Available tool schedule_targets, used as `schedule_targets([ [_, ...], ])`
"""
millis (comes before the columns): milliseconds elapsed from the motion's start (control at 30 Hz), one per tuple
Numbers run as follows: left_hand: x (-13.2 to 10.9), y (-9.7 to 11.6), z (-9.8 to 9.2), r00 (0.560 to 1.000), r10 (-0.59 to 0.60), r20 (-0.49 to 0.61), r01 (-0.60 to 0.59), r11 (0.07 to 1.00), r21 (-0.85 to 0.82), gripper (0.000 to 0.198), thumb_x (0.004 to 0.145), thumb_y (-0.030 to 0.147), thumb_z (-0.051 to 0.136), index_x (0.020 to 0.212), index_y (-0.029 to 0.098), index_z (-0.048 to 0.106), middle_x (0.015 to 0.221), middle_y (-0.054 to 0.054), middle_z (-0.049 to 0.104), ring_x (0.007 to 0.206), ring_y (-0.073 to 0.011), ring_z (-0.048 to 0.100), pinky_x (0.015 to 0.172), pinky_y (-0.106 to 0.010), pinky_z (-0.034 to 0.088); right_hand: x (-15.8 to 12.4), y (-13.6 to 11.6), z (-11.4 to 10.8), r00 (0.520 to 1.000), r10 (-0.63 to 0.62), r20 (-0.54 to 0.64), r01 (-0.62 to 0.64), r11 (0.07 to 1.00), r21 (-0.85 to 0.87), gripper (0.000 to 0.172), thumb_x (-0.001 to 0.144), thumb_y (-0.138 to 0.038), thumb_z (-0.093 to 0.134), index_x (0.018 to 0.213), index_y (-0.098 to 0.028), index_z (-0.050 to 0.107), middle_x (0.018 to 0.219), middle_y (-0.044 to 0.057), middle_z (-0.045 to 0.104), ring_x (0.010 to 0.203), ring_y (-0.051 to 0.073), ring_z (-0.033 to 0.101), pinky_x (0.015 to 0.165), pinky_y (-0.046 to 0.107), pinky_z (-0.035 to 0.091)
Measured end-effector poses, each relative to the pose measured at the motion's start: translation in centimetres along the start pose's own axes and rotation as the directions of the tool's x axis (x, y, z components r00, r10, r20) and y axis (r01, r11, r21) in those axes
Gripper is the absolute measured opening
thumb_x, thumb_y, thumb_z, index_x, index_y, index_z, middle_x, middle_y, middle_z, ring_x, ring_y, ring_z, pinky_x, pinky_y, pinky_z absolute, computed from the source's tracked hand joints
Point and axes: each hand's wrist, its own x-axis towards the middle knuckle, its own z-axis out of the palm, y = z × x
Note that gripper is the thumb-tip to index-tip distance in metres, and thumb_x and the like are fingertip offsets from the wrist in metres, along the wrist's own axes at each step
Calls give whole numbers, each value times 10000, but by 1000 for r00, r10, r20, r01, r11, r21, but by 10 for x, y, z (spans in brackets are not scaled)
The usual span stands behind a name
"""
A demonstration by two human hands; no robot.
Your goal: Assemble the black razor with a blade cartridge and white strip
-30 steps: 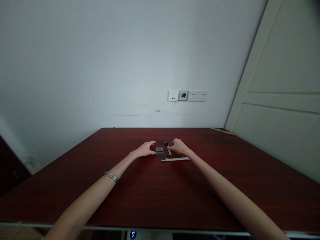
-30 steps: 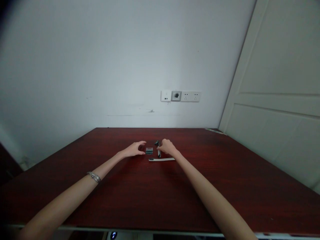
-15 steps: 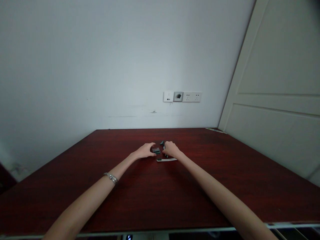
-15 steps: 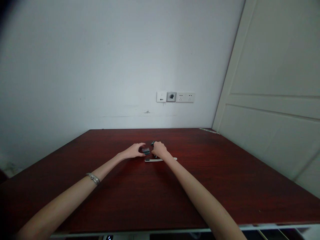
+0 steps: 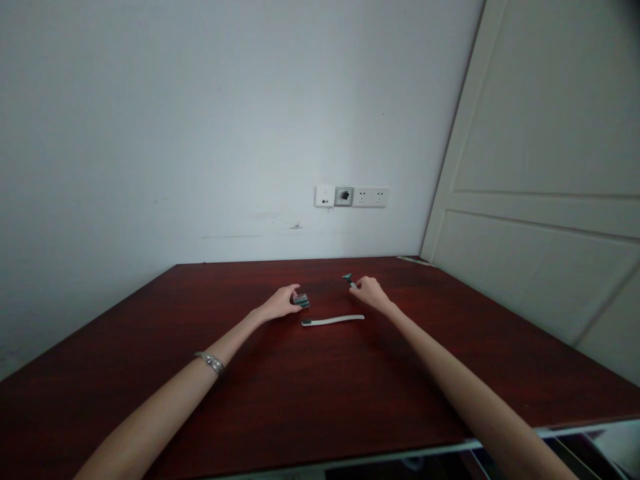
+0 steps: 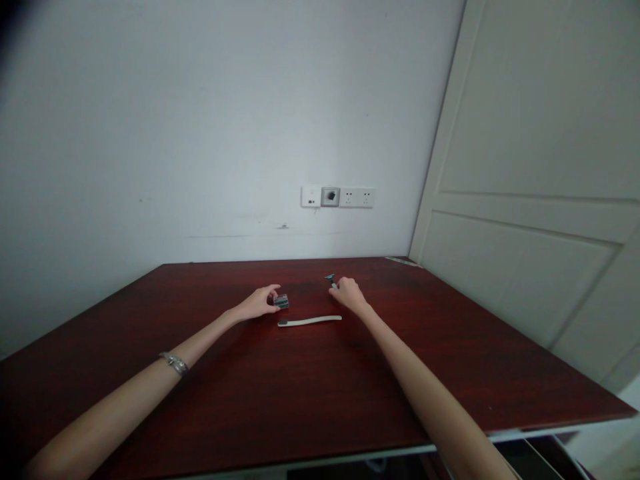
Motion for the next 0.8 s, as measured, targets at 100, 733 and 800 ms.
schedule_targets([
  [100, 5, 2, 3, 1000, 2, -10, -2, 998, -58, 687, 622, 288, 630, 1253, 127, 411, 932, -62, 600, 833, -179, 567, 777, -276, 430, -3, 45, -11, 995, 81, -57, -81, 997, -6, 301, 740, -332, 482, 770, -121, 694, 744, 148, 673, 741, 227, 627, 596, 234, 379],
  [733, 18, 10, 10, 996, 42, -75, -43, 999, -17, 683, 641, 295, 623, 1256, 90, 407, 955, -70, 573, 850, -179, 519, 823, -310, 412, -21, 81, -7, 987, 156, 22, -147, 963, -226, 314, 792, -334, 423, 917, -130, 627, 975, 162, 617, 858, 273, 604, 679, 322, 439],
  [800, 18, 9, 11, 996, 37, -85, -39, 999, -19, 689, 644, 313, 629, 1261, 106, 402, 967, -69, 570, 874, -185, 512, 835, -316, 407, -23, 80, -11, 984, 173, 35, -160, 960, -231, 330, 801, -361, 413, 913, -135, 625, 960, 157, 619, 851, 275, 604, 673, 328, 438],
])
